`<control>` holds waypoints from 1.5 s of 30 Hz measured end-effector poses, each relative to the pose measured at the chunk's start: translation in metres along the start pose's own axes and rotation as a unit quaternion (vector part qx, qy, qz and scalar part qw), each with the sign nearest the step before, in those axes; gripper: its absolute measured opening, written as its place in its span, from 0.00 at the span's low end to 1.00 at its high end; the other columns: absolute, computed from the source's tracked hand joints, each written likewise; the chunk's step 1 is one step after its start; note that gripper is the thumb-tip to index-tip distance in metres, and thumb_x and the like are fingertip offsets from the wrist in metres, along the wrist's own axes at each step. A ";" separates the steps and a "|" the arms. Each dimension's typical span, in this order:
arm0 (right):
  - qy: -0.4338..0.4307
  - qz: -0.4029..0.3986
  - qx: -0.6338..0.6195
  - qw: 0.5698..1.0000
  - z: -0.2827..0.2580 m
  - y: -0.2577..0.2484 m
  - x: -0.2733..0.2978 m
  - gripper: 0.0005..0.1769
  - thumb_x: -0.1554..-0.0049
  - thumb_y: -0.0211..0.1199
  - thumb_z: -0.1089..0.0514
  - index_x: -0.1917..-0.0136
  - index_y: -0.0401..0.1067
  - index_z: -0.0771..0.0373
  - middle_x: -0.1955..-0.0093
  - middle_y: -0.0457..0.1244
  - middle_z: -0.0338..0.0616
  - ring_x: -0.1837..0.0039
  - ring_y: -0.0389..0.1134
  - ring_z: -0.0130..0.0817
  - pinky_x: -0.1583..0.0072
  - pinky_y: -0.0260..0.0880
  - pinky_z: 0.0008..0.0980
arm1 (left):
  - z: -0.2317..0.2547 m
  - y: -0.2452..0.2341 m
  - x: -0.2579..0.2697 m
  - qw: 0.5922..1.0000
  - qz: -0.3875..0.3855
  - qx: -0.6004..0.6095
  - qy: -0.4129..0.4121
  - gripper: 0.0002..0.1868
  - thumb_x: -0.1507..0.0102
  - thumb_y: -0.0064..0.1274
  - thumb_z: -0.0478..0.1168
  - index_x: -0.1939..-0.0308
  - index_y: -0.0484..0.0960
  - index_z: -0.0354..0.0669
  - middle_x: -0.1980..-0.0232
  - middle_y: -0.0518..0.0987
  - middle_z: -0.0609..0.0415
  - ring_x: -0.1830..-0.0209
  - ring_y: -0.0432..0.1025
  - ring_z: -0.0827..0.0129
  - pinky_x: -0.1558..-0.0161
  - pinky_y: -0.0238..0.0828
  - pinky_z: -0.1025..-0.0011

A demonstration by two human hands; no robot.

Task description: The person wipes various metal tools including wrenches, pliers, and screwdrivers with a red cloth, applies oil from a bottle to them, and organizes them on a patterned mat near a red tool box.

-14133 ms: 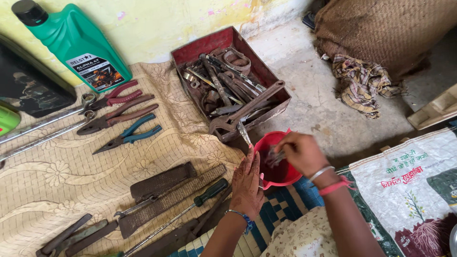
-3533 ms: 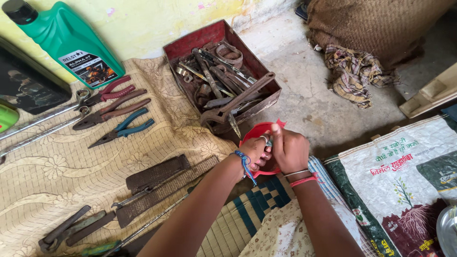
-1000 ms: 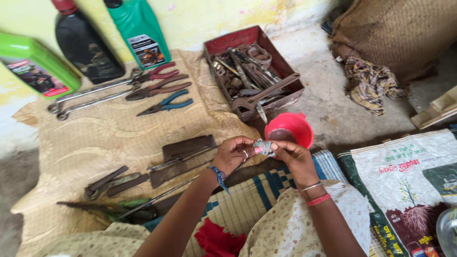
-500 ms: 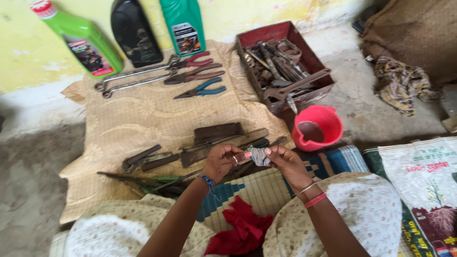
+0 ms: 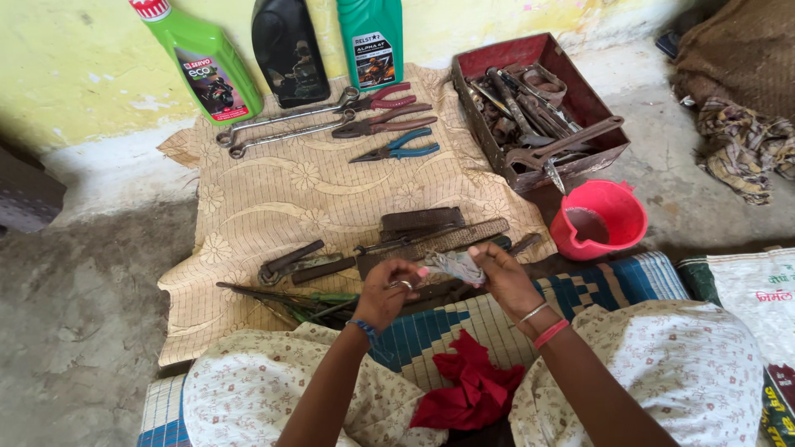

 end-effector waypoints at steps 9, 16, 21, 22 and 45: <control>0.052 -0.059 -0.146 0.986 -0.023 0.032 0.004 0.15 0.41 0.60 0.65 0.42 0.65 0.58 0.48 0.67 0.45 0.42 0.71 0.36 0.36 0.73 0.40 | -0.050 -0.024 0.003 0.972 -0.064 0.211 0.080 0.07 0.35 0.51 0.28 0.60 0.70 0.42 0.55 0.73 0.62 0.53 0.73 0.78 0.48 0.82 0.72; 0.049 -0.028 -0.139 0.989 -0.024 0.026 0.000 0.20 0.42 0.58 0.66 0.36 0.66 0.60 0.43 0.67 0.43 0.44 0.70 0.34 0.42 0.72 0.39 | -0.077 -0.054 0.016 0.986 0.014 0.165 0.019 0.13 0.37 0.62 0.33 0.51 0.77 0.43 0.53 0.79 0.53 0.56 0.76 0.71 0.60 0.74 0.73; 0.071 -0.027 -0.009 0.997 -0.027 0.056 0.000 0.19 0.40 0.58 0.64 0.36 0.67 0.60 0.41 0.68 0.45 0.47 0.70 0.37 0.46 0.71 0.38 | -0.067 -0.034 0.026 0.985 0.004 0.160 -0.057 0.16 0.41 0.63 0.38 0.50 0.79 0.49 0.48 0.84 0.57 0.50 0.79 0.75 0.50 0.79 0.73; 0.101 -0.026 0.051 0.993 -0.023 0.065 0.000 0.18 0.41 0.58 0.61 0.37 0.68 0.57 0.42 0.69 0.44 0.51 0.69 0.38 0.50 0.71 0.38 | -0.064 -0.027 0.024 0.983 -0.016 0.181 -0.027 0.19 0.41 0.62 0.38 0.47 0.78 0.51 0.48 0.83 0.62 0.49 0.78 0.77 0.48 0.77 0.74; 0.096 -0.115 0.337 0.930 0.035 0.094 -0.053 0.30 0.49 0.74 0.50 0.39 0.76 0.69 0.49 0.70 0.50 0.49 0.70 0.34 0.49 0.72 0.30 | -0.064 -0.038 0.002 0.949 0.105 0.274 0.111 0.17 0.36 0.61 0.31 0.50 0.70 0.44 0.59 0.71 0.61 0.61 0.66 0.76 0.56 0.68 0.77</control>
Point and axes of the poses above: each hand's wrist, its own x-axis away from the middle knuckle, its own y-axis out of the palm, z = x × y, the point moved 2 cm from there along -x, towards the middle knuckle
